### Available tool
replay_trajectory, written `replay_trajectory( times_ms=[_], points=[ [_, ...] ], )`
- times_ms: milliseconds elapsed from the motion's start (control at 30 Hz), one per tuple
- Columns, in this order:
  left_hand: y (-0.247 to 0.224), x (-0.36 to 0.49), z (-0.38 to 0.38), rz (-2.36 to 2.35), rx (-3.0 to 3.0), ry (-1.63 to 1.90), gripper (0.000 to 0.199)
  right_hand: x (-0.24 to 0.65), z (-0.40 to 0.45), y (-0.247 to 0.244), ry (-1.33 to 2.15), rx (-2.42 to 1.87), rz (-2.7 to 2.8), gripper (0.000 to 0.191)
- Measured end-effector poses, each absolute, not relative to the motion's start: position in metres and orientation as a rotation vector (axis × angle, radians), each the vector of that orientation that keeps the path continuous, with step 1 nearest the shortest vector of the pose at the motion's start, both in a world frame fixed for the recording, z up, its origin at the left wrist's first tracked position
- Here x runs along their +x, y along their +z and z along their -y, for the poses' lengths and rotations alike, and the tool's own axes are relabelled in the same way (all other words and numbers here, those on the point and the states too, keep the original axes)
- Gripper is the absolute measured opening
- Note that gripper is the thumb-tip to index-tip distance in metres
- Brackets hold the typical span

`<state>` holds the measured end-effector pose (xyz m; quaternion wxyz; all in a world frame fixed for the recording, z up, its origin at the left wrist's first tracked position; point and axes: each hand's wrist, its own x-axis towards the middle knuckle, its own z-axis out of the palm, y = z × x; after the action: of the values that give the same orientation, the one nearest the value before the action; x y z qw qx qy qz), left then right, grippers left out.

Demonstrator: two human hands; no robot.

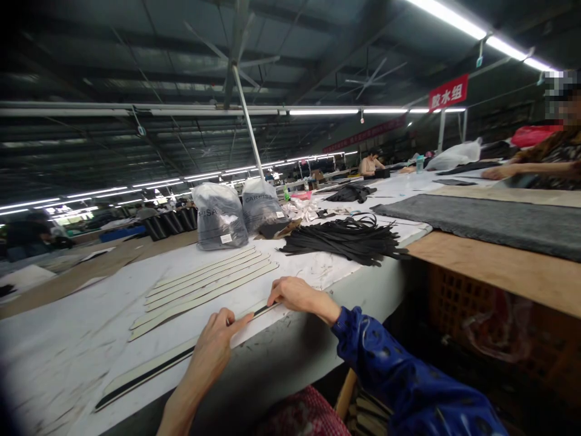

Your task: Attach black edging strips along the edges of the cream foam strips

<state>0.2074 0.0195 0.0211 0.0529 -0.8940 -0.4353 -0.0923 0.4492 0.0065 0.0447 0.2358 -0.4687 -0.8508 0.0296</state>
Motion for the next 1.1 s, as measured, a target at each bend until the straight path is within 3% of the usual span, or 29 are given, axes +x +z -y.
replay_trajectory(
  times_ms=[267,533,733,1100],
  points=[
    [0.025,0.208,-0.013,1.331,-2.727,-0.295,0.073,0.449,-0.001,0.045,0.066,-1.246,2.412,0.031],
    [0.02,0.207,-0.016,1.35,-2.735,-0.316,0.076,0.479,0.0,0.055,0.452,-1.307,1.968,0.026],
    [0.02,0.208,-0.016,1.368,-2.749,-0.292,0.078,0.502,0.006,0.054,0.291,-1.339,2.012,0.02],
    [0.017,0.208,-0.016,1.37,-2.705,-0.333,0.077,0.485,0.003,0.03,0.007,-1.317,2.224,0.026]
  ],
)
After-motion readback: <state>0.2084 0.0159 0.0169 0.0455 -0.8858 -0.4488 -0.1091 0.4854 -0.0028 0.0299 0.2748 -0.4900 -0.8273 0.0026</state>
